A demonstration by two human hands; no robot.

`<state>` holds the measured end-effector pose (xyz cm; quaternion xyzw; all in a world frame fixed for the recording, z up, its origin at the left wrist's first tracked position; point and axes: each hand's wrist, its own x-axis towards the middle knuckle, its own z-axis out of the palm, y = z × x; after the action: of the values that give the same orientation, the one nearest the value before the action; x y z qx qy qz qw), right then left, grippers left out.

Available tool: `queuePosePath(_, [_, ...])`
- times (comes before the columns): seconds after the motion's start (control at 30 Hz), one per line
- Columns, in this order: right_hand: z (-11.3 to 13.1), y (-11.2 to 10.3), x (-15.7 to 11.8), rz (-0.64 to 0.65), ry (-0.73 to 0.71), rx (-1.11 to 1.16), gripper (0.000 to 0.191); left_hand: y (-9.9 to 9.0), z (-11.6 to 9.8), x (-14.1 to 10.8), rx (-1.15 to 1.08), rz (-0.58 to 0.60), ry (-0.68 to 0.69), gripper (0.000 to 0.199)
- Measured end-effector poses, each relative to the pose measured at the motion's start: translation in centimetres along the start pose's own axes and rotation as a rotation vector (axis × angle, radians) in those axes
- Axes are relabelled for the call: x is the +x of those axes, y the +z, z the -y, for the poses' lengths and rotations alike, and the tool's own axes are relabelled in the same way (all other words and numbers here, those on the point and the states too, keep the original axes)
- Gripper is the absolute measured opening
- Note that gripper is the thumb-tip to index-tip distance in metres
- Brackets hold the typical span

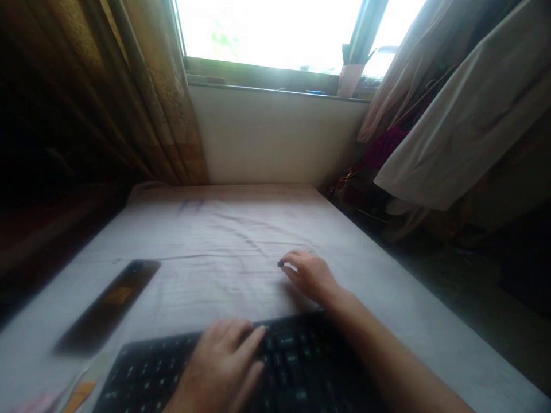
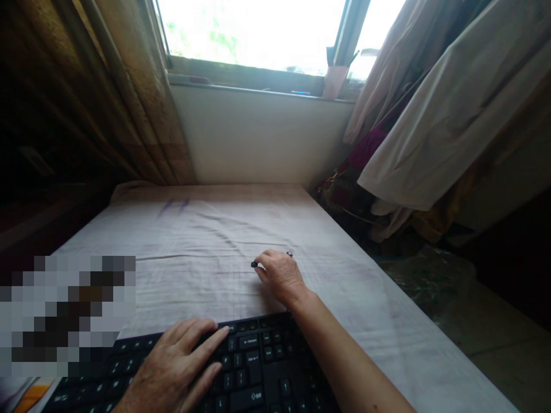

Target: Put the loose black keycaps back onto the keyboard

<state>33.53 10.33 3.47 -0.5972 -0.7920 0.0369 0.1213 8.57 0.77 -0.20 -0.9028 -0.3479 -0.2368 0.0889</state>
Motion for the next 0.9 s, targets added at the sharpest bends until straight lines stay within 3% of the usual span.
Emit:
queuePosePath(0.2, [1.3,-1.0,-5.8,0.062,-0.042,0.223,0.016,-0.6,-0.5,0.7,-0.057,-0.024,-0.017,0.032])
queuePosePath(0.3, [2.0,-1.3,-7.4,0.101,-0.088,0.244,0.017,-0.8,-0.6,1.0,-0.057,-0.007,0.000,0.032])
queuePosePath(0.53, [3.5,-1.2,-7.4,0.152,-0.142,0.205,0.013,-1.0,-1.0,1.1,-0.043,0.005,0.003,0.033])
queuePosePath(0.9, [3.6,-0.7,-7.1,0.155,-0.147,0.139,0.016,0.1,-1.8,1.3,-0.101,0.085,-0.043,0.039])
